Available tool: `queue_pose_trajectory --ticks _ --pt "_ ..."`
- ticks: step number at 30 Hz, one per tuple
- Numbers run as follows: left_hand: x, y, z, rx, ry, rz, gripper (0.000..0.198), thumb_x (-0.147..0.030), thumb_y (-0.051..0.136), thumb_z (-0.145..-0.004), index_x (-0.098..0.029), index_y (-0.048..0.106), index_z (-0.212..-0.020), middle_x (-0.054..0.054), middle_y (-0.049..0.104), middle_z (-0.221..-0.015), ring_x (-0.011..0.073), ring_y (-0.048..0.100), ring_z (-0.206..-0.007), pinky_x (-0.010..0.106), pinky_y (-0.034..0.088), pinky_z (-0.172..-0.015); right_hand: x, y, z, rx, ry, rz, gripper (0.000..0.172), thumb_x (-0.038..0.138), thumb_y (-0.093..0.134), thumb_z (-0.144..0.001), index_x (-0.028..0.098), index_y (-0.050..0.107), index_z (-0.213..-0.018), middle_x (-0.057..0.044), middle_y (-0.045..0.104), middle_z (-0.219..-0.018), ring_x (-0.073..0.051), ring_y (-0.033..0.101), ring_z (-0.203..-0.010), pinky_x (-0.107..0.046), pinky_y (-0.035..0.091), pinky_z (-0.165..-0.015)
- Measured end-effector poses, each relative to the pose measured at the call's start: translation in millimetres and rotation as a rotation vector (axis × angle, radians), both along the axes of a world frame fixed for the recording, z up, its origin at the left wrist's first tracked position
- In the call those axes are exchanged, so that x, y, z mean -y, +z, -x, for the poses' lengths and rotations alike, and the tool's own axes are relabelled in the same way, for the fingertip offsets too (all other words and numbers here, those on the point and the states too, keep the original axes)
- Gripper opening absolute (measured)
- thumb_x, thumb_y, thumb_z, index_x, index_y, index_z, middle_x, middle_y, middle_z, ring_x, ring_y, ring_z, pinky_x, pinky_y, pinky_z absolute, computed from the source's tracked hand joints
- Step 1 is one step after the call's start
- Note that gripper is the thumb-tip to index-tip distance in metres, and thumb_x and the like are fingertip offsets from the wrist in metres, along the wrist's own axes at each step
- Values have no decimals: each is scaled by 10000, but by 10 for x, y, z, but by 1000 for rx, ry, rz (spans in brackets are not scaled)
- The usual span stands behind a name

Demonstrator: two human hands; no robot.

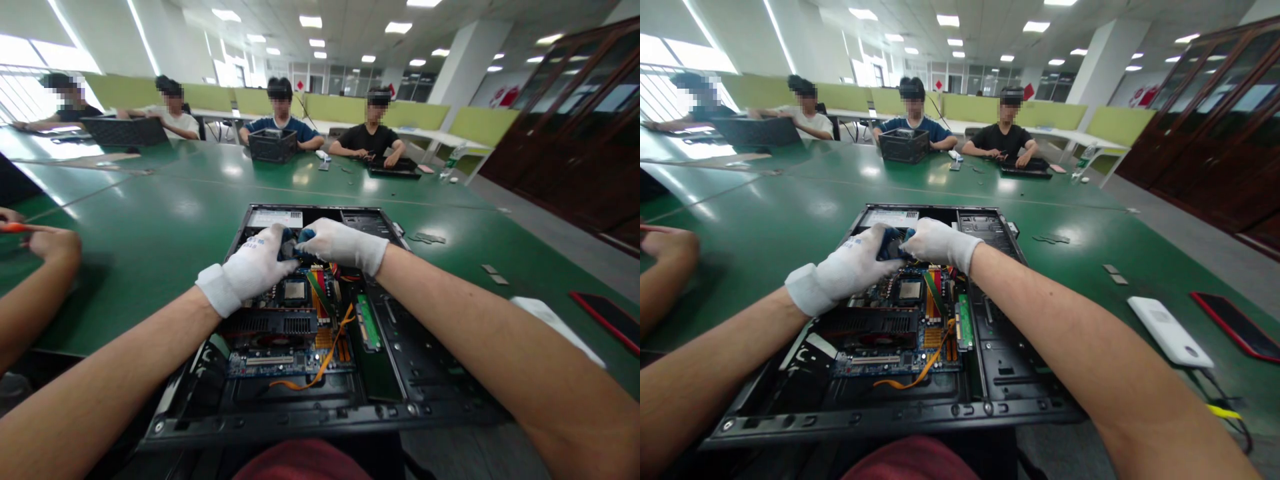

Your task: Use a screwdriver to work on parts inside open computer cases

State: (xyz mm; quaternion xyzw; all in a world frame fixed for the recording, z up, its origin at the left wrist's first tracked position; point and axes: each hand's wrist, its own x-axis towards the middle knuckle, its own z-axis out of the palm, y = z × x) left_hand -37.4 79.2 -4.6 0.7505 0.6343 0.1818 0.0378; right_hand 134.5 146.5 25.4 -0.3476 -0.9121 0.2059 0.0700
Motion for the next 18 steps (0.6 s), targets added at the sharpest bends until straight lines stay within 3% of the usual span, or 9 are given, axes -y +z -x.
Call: queue_pose_trajectory --ticks 3,8,12,18 --pt "-9 19 3 -67 -19 -19 428 -386 694 -858 -138 615 -1198 150 707 -1185 307 681 -1117 410 548 -973 17 33 -16 92 -26 -10 241 166 560 -906 159 671 -692 -59 658 -678 -142 493 -626 -292 376 -614" --pt "-17 -8 12 -172 -70 14 445 -401 680 -871 -164 655 -1247 141 669 -1283 302 641 -1199 395 514 -1036 135 92 -81 169 -112 -152 345 378 517 -973 138 749 -883 -121 737 -853 -180 576 -686 -301 395 -657" --pt "-42 -48 0 -283 -135 129 444 -429 670 -866 -188 686 -1239 115 703 -1209 298 664 -1148 385 518 -1016 202 91 -176 82 -187 -235 362 401 495 -985 147 735 -892 -104 746 -863 -167 568 -665 -290 375 -648" --pt "-168 -104 -130 -430 -222 329 424 -421 694 -846 -209 708 -1213 105 745 -1162 292 697 -1089 356 542 -956 174 -49 -231 -114 -245 -260 332 398 511 -993 155 732 -941 -72 757 -876 -149 582 -669 -270 371 -647"
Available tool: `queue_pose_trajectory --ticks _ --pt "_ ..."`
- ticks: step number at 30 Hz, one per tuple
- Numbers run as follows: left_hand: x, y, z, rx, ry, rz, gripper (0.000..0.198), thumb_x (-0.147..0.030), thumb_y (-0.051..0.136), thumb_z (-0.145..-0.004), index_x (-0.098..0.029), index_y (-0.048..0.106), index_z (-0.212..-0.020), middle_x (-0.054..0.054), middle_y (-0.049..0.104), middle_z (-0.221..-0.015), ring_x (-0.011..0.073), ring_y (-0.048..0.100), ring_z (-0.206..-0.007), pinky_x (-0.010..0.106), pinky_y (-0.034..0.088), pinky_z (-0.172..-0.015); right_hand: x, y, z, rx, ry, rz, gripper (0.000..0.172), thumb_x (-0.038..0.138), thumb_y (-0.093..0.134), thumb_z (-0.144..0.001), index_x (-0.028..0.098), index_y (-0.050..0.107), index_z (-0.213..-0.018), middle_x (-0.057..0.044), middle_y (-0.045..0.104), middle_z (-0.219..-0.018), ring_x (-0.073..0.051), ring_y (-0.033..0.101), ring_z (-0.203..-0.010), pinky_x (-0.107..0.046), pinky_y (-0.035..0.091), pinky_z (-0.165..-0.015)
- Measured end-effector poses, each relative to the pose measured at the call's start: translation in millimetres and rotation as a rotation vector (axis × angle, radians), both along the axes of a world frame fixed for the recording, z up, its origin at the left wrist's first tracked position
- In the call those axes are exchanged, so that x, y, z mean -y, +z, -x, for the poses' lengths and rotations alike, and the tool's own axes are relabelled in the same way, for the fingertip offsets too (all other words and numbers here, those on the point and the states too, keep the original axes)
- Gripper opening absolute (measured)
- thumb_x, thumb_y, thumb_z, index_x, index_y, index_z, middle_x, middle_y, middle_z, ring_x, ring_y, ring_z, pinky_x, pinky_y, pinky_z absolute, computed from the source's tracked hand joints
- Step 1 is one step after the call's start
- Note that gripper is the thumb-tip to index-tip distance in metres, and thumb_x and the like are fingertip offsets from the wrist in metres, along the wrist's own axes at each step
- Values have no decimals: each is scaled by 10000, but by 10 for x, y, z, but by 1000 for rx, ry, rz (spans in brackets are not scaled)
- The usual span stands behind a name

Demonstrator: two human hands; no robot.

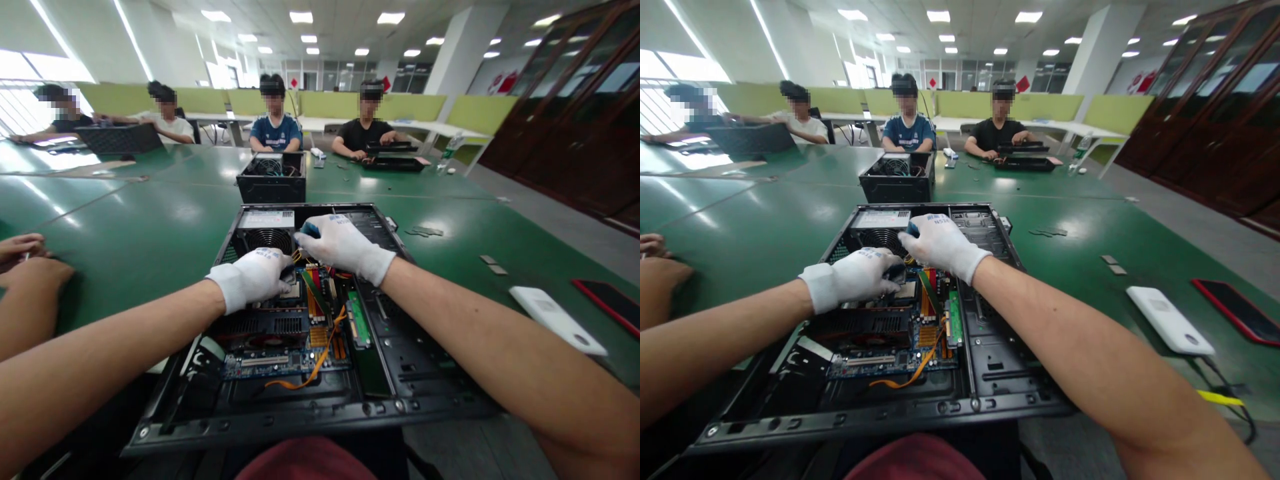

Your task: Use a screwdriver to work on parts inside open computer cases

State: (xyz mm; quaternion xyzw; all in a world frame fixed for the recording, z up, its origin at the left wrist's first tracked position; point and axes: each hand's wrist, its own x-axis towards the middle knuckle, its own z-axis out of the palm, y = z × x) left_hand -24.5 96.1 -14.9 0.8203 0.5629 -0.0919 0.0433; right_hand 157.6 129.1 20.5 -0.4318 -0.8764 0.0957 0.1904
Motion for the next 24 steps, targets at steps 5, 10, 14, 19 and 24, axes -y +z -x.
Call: queue_pose_trajectory --ticks 5,10,14,19,24 --pt "-184 -94 -229 -171 -10 114 388 -360 746 -786 -209 745 -1144 118 759 -1124 296 715 -1057 360 556 -931 -21 -47 -27 -83 20 -24 323 389 512 -996 160 737 -962 -59 759 -898 -144 586 -692 -263 371 -663" --pt "-424 -336 -266 -231 6 150 417 -332 801 -719 -187 761 -1109 148 769 -1091 320 730 -1013 391 571 -906 -65 -66 -67 -89 30 -37 310 393 533 -988 168 744 -975 -49 752 -868 -148 572 -674 -267 367 -657" --pt "-479 -487 -199 -233 -6 176 458 -358 797 -725 -204 745 -1152 127 769 -1119 293 732 -1018 358 571 -906 -105 -76 -89 -103 38 -23 316 400 528 -995 171 746 -1010 -48 748 -862 -152 577 -684 -270 376 -667" --pt "-464 -558 -179 -231 -29 193 485 -362 813 -709 -222 735 -1166 111 763 -1144 289 724 -1049 341 566 -914 -125 -68 -108 -142 56 -13 302 384 529 -987 168 739 -998 -45 733 -833 -150 557 -675 -275 374 -668" --pt "-462 -565 -188 -233 -43 191 505 -358 801 -724 -250 714 -1210 103 750 -1188 291 714 -1085 348 559 -934 -127 -62 -119 -146 64 -12 310 393 532 -986 160 737 -985 -48 723 -824 -149 547 -675 -276 374 -667"
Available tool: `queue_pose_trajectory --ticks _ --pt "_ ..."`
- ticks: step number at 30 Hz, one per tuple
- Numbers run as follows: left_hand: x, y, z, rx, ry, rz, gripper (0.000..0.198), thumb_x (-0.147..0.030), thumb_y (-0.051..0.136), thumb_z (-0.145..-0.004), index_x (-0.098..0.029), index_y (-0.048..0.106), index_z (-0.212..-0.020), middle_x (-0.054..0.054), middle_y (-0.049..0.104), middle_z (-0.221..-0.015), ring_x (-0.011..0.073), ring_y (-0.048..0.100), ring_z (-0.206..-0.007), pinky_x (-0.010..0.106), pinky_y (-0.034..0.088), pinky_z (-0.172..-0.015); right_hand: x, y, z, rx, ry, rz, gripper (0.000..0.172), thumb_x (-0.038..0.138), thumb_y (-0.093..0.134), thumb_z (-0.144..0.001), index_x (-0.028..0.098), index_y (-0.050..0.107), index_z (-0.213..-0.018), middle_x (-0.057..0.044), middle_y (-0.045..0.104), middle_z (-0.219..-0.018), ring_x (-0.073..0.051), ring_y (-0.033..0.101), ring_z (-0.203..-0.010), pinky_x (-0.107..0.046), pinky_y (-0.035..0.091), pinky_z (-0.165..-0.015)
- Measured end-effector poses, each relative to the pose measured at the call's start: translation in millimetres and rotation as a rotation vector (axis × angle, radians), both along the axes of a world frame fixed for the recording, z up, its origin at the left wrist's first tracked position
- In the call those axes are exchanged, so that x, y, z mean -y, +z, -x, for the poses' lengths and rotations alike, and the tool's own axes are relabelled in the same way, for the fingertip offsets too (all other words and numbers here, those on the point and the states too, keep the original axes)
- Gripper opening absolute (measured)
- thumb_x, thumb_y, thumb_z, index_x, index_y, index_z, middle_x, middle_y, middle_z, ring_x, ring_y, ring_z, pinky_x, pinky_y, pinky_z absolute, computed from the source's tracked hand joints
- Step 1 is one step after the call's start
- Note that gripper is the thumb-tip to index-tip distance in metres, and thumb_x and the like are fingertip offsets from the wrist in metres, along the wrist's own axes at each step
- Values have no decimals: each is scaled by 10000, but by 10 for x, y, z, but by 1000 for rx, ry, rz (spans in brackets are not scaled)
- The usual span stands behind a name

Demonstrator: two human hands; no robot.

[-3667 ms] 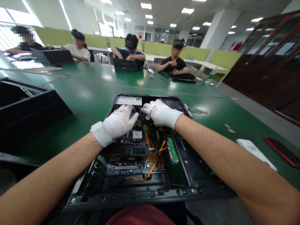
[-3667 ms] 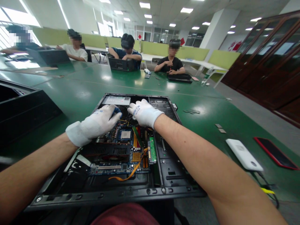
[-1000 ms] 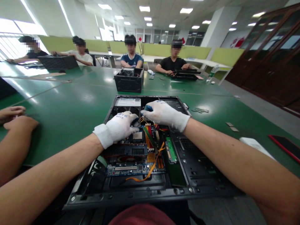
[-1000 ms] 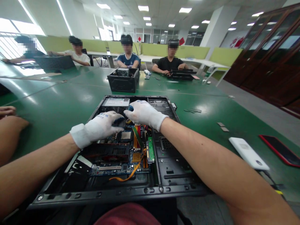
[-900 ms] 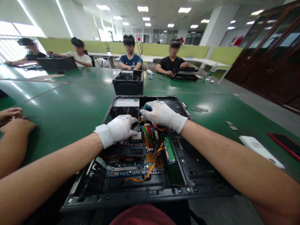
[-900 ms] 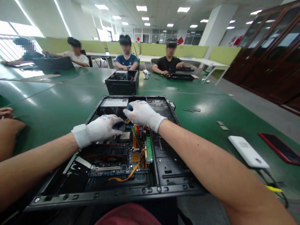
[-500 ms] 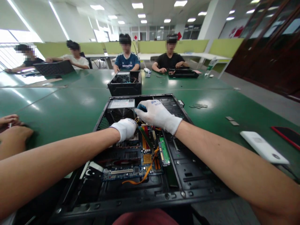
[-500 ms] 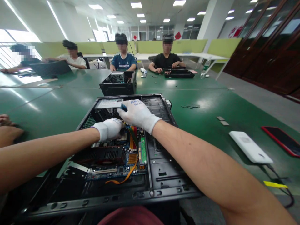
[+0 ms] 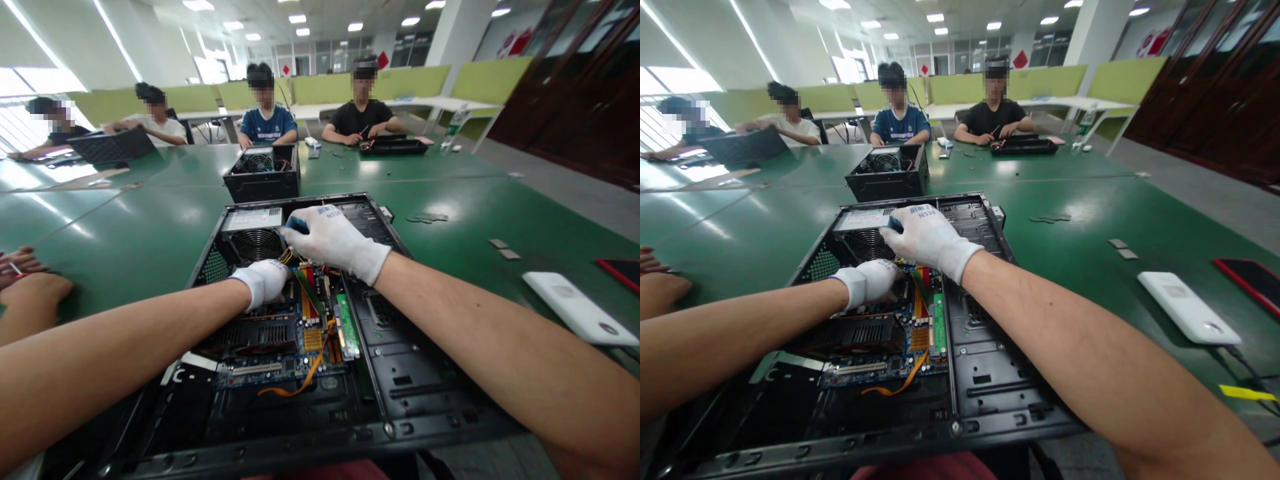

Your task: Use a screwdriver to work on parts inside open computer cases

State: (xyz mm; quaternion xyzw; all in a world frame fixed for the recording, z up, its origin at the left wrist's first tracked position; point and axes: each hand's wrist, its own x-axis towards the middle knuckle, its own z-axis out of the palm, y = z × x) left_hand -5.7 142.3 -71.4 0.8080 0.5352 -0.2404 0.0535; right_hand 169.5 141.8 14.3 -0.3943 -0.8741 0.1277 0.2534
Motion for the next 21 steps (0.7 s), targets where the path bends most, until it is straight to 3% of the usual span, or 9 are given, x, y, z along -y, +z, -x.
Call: queue_pose_trajectory --ticks 8,21 --pt "4 60 -54 -50 33 13 450 -355 804 -740 -166 746 -1144 162 763 -1128 332 730 -1048 380 580 -892 -14 7 -14 12 -3 4 317 400 529 -991 162 739 -997 -56 733 -850 -156 568 -703 -274 388 -686" --pt "-28 -16 -9 -54 17 -23 464 -369 803 -734 -182 737 -1155 135 763 -1131 303 729 -1046 347 573 -905 4 42 -28 19 -6 27 295 373 540 -983 163 745 -1010 -62 742 -873 -166 601 -754 -274 408 -721"
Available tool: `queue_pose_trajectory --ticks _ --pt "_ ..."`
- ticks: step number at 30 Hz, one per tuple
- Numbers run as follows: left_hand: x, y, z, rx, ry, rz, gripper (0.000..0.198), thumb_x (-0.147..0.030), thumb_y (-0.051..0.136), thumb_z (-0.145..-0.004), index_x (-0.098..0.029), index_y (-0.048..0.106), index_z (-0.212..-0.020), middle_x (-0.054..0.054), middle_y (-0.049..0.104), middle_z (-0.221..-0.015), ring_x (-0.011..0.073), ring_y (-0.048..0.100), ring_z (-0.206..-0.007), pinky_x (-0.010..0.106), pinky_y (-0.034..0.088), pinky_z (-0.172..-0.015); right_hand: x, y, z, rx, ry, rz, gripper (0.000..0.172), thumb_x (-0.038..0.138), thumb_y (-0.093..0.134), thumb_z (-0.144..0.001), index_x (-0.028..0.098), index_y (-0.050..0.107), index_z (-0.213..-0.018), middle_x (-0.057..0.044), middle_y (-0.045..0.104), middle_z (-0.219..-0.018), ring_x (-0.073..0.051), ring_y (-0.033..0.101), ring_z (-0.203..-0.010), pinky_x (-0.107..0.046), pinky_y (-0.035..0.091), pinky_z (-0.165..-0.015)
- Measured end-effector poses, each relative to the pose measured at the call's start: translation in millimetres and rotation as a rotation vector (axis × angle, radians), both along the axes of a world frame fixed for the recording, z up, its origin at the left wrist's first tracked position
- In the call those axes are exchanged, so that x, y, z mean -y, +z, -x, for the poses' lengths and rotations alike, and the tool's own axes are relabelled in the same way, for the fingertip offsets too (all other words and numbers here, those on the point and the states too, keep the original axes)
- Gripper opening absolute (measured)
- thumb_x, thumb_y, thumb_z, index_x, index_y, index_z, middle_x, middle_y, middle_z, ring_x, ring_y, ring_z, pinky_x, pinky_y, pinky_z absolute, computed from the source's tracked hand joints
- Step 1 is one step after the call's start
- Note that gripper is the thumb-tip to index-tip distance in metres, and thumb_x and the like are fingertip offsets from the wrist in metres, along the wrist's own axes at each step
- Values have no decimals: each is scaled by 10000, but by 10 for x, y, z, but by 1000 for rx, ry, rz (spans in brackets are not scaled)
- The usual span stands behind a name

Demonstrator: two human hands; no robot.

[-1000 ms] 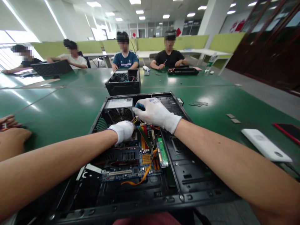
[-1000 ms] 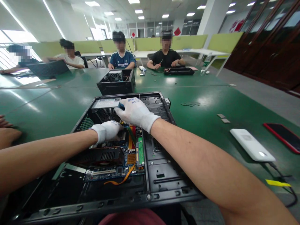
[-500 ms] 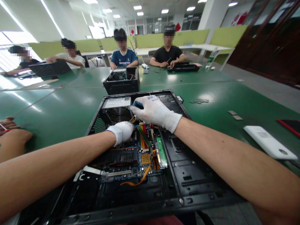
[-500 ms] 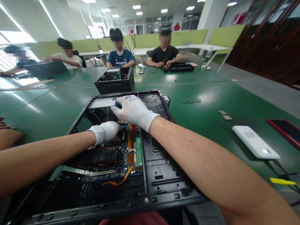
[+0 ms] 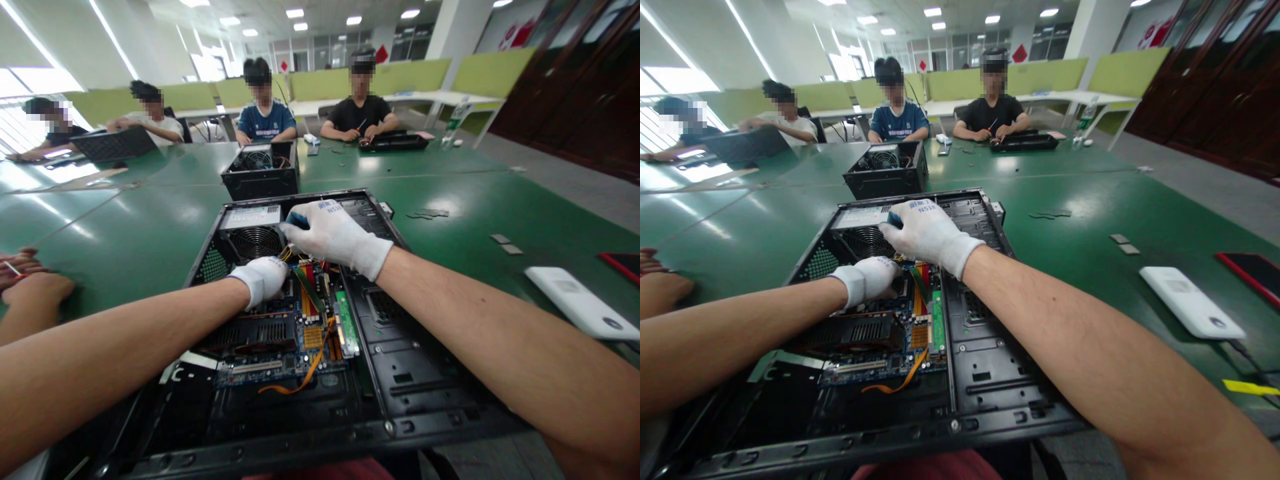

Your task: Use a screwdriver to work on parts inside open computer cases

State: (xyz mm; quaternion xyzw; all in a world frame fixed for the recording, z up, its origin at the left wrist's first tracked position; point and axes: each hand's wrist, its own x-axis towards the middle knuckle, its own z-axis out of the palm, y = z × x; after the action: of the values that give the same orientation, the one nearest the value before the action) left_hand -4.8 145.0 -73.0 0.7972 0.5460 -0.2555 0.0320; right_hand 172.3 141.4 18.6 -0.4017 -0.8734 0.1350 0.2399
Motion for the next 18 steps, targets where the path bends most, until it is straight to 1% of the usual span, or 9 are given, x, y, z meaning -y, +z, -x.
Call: queue_pose_trajectory --ticks 4,8,11,15,18 --pt "22 24 -15 4 -9 9 465 -353 792 -750 -157 732 -1167 154 757 -1150 323 723 -1065 372 570 -925 -1 -2 1 2 4 0 297 372 534 -987 161 742 -1002 -63 738 -866 -165 592 -747 -276 402 -716" --pt "32 40 -11 15 -7 8 452 -346 769 -769 -185 724 -1189 136 757 -1164 303 719 -1079 359 561 -942 11 14 1 3 -4 3 292 375 541 -983 161 738 -961 -58 731 -846 -160 574 -715 -278 389 -690" --pt "35 47 -8 24 -10 8 449 -344 775 -757 -199 728 -1179 126 760 -1152 298 723 -1068 356 566 -933 20 27 -5 10 -4 5 295 377 533 -987 164 733 -950 -53 726 -840 -158 570 -713 -278 386 -690" --pt "53 71 -27 24 0 8 470 -346 774 -762 -182 719 -1199 137 755 -1161 313 724 -1061 371 577 -910 22 31 -9 14 4 -3 290 369 529 -987 162 730 -959 -55 722 -845 -161 564 -726 -279 385 -699" --pt "69 90 -44 17 3 8 496 -364 781 -763 -175 711 -1216 147 749 -1181 324 718 -1074 378 579 -906 17 26 -7 9 2 -10 287 365 533 -983 160 726 -928 -51 713 -824 -156 549 -710 -280 378 -691"
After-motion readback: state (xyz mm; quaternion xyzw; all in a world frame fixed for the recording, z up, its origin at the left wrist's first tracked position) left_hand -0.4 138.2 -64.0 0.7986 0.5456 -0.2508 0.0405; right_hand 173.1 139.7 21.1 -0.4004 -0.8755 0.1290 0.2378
